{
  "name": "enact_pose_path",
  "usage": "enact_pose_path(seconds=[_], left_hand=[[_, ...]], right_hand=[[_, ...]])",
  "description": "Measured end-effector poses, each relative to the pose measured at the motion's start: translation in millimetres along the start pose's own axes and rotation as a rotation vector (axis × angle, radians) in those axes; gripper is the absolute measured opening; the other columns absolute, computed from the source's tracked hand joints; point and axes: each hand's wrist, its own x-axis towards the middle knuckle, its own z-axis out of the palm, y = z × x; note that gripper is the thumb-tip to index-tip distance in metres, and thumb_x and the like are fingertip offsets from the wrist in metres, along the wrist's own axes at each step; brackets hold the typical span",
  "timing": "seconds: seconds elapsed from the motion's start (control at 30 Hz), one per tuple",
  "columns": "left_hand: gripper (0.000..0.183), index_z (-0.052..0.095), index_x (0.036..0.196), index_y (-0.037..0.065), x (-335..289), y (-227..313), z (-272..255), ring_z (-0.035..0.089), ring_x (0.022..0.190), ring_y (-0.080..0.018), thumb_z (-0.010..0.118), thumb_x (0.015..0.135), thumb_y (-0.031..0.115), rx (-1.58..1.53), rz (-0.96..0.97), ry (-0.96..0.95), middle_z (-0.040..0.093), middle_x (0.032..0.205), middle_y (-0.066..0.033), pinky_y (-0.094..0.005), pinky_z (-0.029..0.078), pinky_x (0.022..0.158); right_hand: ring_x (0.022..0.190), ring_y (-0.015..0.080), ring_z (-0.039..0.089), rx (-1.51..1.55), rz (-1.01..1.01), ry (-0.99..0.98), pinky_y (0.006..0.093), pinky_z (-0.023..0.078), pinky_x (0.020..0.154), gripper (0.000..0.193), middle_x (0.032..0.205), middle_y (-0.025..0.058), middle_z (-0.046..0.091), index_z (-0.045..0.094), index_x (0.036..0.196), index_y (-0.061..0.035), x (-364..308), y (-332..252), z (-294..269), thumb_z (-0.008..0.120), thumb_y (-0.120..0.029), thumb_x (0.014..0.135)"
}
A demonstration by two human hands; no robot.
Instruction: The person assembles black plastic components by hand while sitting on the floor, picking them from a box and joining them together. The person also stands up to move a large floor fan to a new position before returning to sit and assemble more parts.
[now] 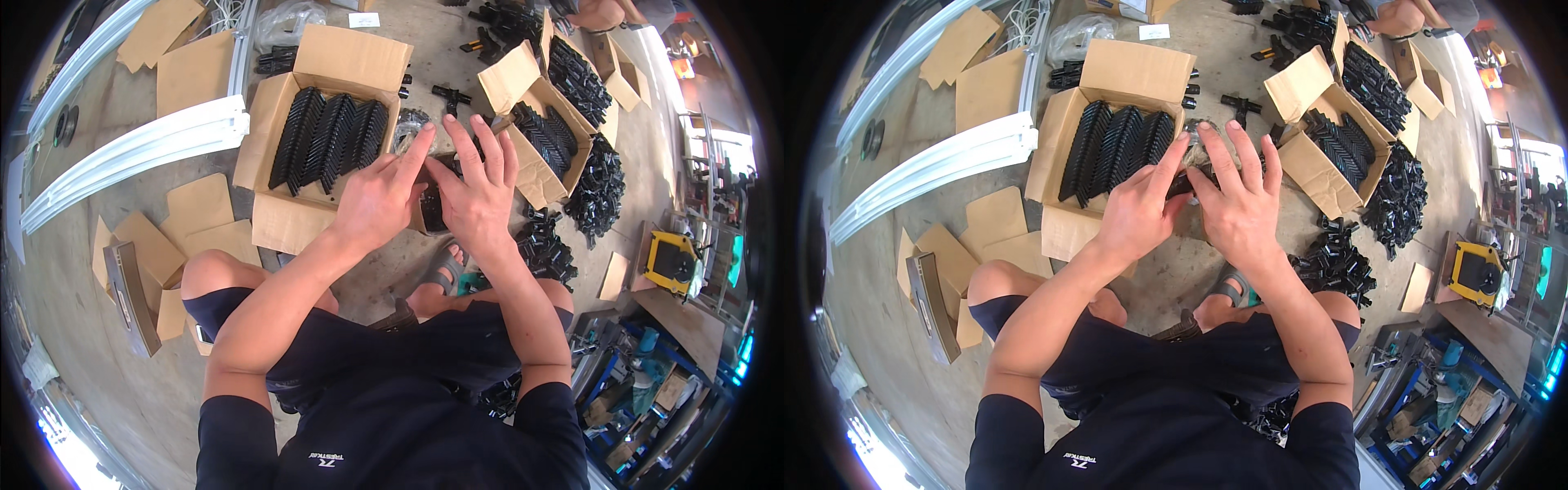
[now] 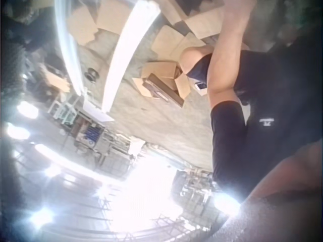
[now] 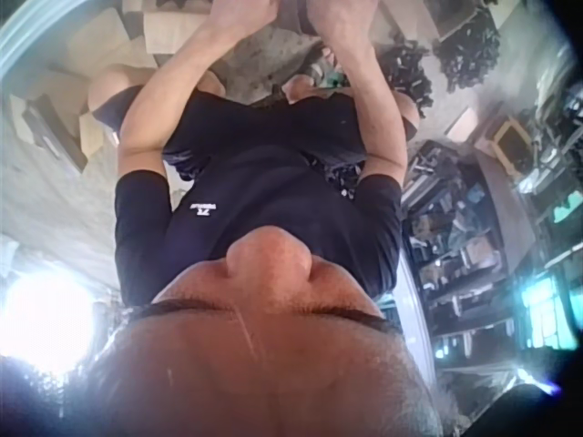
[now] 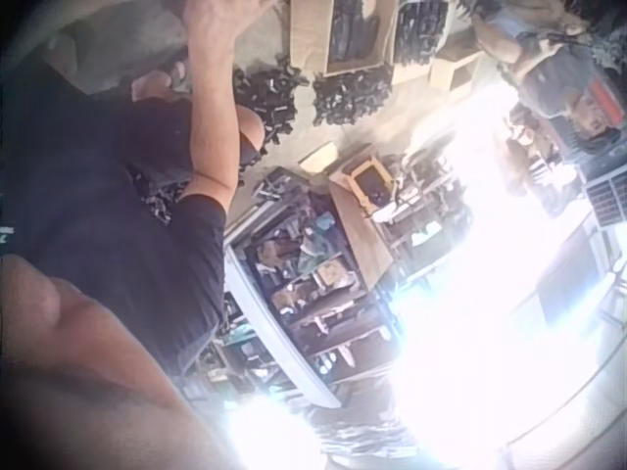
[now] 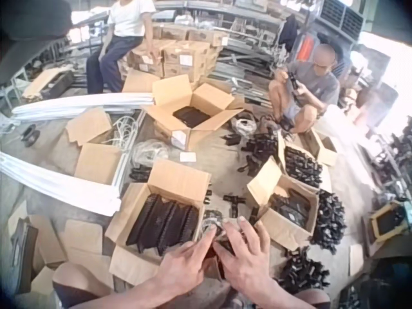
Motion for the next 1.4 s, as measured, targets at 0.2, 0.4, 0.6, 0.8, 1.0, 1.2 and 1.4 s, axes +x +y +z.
enact_pose_path(seconds=[0.2, 0.4, 0.6, 0.8, 1.0, 1.2, 1.4], left_hand=[[0.087, 0.037, 0.152, 0.005, 4, 5, 0, 0.068, 0.085, -0.0281, 0.077, 0.075, 0.0, -0.002, 0.059, 0.051, 0.07, 0.102, -0.0131, -0.0374, 0.058, 0.071], [0.087, 0.039, 0.151, 0.005, 3, 3, -2, 0.069, 0.088, -0.0283, 0.078, 0.074, -0.001, 0.006, 0.032, 0.027, 0.071, 0.106, -0.0136, -0.0372, 0.058, 0.073], [0.084, 0.039, 0.15, 0.006, 4, 5, 1, 0.072, 0.094, -0.0307, 0.079, 0.076, 0.001, -0.09, -0.075, 0.025, 0.073, 0.102, -0.0155, -0.0371, 0.059, 0.079], [0.079, 0.039, 0.148, 0.007, 4, 0, 17, 0.073, 0.099, -0.0219, 0.083, 0.081, 0.011, -0.204, -0.218, 0.045, 0.074, 0.107, -0.0163, -0.0322, 0.057, 0.081], [0.083, 0.037, 0.149, 0.005, -2, 22, 13, 0.07, 0.096, -0.0211, 0.084, 0.081, 0.007, -0.19, -0.318, 0.053, 0.069, 0.11, -0.0272, -0.0286, 0.056, 0.082], [0.083, 0.036, 0.149, 0.002, -4, 24, 18, 0.066, 0.11, -0.0234, 0.083, 0.081, 0.004, -0.156, -0.193, 0.045, 0.06, 0.129, -0.0221, -0.0295, 0.056, 0.083], [0.083, 0.036, 0.148, 0.0, -2, 22, 18, 0.066, 0.113, -0.0266, 0.084, 0.08, 0.003, -0.22, -0.194, 0.064, 0.057, 0.133, -0.0186, -0.0299, 0.056, 0.083]], right_hand=[[0.133, 0.0277, 0.049, 0.03, 0.002, 0.066, 0.0533, 0.03, 0.114, 0.016, 0.135, 0.0025, 0.061, 0.075, 0.085, -0.0149, -1, 2, -3, 0.068, -0.015, 0.071], [0.132, 0.0284, 0.05, -0.007, -0.016, 0.038, 0.0554, 0.029, 0.114, 0.015, 0.134, 0.0028, 0.061, 0.074, 0.085, -0.0151, 3, 0, -8, 0.069, -0.016, 0.071], [0.128, 0.0315, 0.053, 0.084, 0.061, 0.029, 0.0489, 0.037, 0.108, 0.017, 0.135, 0.006, 0.06, 0.075, 0.092, -0.0153, 18, 6, -24, 0.073, -0.019, 0.075], [0.116, 0.0291, 0.059, 0.356, 0.397, 0.23, 0.0388, 0.048, 0.095, 0.022, 0.126, 0.0084, 0.065, 0.077, 0.101, -0.0157, -8, 44, -102, 0.076, -0.017, 0.079], [0.11, 0.0261, 0.06, 0.402, 0.583, 0.152, 0.0366, 0.049, 0.092, 0.021, 0.12, 0.0071, 0.066, 0.076, 0.103, -0.014, -107, 12, -132, 0.075, -0.017, 0.082], [0.104, 0.0231, 0.061, 0.385, 0.658, 0.128, 0.0344, 0.049, 0.089, 0.02, 0.113, 0.0057, 0.067, 0.076, 0.104, -0.0123, -135, 7, -143, 0.074, -0.018, 0.085], [0.097, 0.0201, 0.062, 0.406, 0.673, 0.12, 0.0322, 0.049, 0.086, 0.02, 0.106, 0.0044, 0.068, 0.075, 0.105, -0.0106, -137, 7, -147, 0.073, -0.018, 0.087]])
